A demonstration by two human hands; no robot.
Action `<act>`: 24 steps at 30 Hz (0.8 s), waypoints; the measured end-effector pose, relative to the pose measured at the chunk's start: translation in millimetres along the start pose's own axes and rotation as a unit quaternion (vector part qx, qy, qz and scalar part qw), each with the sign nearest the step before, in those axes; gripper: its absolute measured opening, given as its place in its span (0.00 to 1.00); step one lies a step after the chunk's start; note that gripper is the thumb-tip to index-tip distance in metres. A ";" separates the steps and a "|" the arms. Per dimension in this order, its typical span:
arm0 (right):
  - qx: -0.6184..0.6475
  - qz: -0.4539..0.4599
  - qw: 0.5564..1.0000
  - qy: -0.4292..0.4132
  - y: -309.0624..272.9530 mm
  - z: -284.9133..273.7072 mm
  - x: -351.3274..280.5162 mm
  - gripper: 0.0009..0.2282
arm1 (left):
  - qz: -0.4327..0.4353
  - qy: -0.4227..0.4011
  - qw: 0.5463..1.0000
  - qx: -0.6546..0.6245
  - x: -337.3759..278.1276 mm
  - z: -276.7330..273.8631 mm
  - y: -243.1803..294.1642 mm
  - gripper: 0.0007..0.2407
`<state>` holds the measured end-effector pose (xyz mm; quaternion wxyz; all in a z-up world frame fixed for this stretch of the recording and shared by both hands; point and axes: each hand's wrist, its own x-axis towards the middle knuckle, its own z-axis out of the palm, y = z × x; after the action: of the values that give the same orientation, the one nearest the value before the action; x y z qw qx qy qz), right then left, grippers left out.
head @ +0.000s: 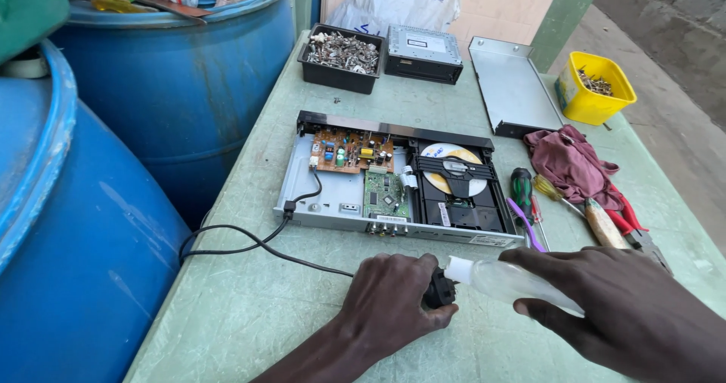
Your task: Cleaning a power plug and the internal circuit board of a DVD player using a toothbrush and cleaning fluid.
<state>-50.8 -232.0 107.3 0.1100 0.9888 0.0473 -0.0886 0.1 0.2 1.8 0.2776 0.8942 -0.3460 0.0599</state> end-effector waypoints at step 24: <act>0.063 0.081 0.992 -0.072 9.5 11.9 -10.5 0.27 | -0.005 0.014 0.999 -0.049 -1.3 -3.5 -7.2 0.14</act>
<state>-62.0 -244.7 99.9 0.0571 0.9854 -0.0471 -0.1534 4.1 7.2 1.0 0.3262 0.8803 -0.3401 0.0538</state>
